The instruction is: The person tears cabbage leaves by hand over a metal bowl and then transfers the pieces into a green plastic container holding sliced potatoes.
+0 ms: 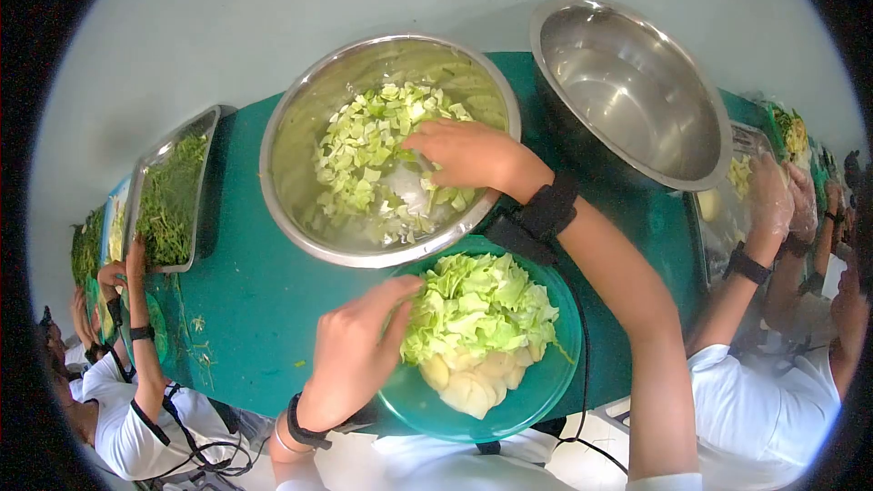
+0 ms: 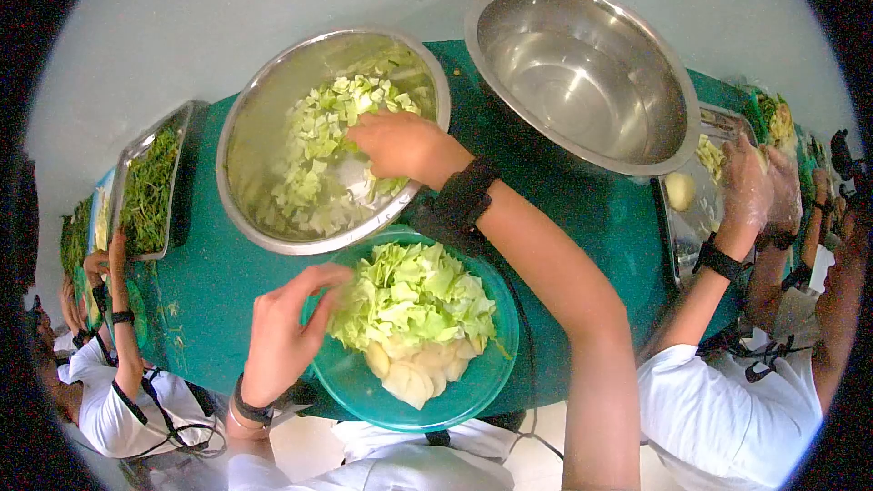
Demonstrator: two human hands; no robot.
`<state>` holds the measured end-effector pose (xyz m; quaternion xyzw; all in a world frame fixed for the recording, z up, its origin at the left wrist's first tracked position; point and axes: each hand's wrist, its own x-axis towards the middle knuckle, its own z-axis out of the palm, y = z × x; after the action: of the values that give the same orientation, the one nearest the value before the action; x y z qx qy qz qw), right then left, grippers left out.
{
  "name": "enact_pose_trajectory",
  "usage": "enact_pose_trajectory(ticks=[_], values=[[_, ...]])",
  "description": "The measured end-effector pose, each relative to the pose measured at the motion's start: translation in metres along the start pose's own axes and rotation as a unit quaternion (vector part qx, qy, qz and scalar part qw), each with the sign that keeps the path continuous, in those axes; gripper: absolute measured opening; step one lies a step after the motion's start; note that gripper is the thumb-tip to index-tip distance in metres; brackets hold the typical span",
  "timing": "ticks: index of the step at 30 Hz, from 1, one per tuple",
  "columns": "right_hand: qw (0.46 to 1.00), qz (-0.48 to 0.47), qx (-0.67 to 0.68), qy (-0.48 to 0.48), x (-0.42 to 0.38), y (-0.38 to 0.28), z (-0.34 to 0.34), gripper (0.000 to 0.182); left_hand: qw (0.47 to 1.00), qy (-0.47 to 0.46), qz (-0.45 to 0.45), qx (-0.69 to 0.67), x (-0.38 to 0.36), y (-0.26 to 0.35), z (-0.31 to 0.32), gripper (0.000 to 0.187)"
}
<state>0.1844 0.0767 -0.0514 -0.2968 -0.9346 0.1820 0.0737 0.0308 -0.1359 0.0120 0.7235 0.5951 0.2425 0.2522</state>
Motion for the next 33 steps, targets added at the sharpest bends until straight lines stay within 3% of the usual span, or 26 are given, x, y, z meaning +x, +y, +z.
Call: enact_pose_trajectory(ticks=[4, 7, 13, 22, 28, 33], values=[[0.988, 0.04, -0.025, -0.145, -0.002, -0.009, -0.012, 0.04, 1.0, 0.002, 0.005, -0.012, 0.006, 0.006, -0.004, 0.025], [0.98, 0.053, 0.014, -0.19, 0.001, -0.012, -0.021, 0.032, 0.997, 0.044, 0.018, -0.066, 0.013, 0.009, -0.015, 0.023], [0.991, 0.054, 0.056, -0.106, 0.0, -0.011, -0.018, 0.024, 0.957, 0.01, -0.023, -0.29, 0.023, 0.027, -0.045, 0.025], [0.997, -0.005, 0.065, 0.047, 0.003, -0.002, -0.009, 0.016, 0.94, 0.051, -0.001, -0.336, 0.083, -0.007, -0.054, 0.026], [0.953, -0.097, 0.096, 0.269, 0.007, -0.001, -0.006, 0.012, 0.947, 0.084, -0.006, -0.31, 0.111, -0.03, -0.044, 0.025], [0.983, 0.007, 0.156, 0.095, 0.006, -0.008, -0.023, 0.014, 0.944, 0.062, -0.019, -0.324, 0.122, -0.046, -0.032, 0.022]])
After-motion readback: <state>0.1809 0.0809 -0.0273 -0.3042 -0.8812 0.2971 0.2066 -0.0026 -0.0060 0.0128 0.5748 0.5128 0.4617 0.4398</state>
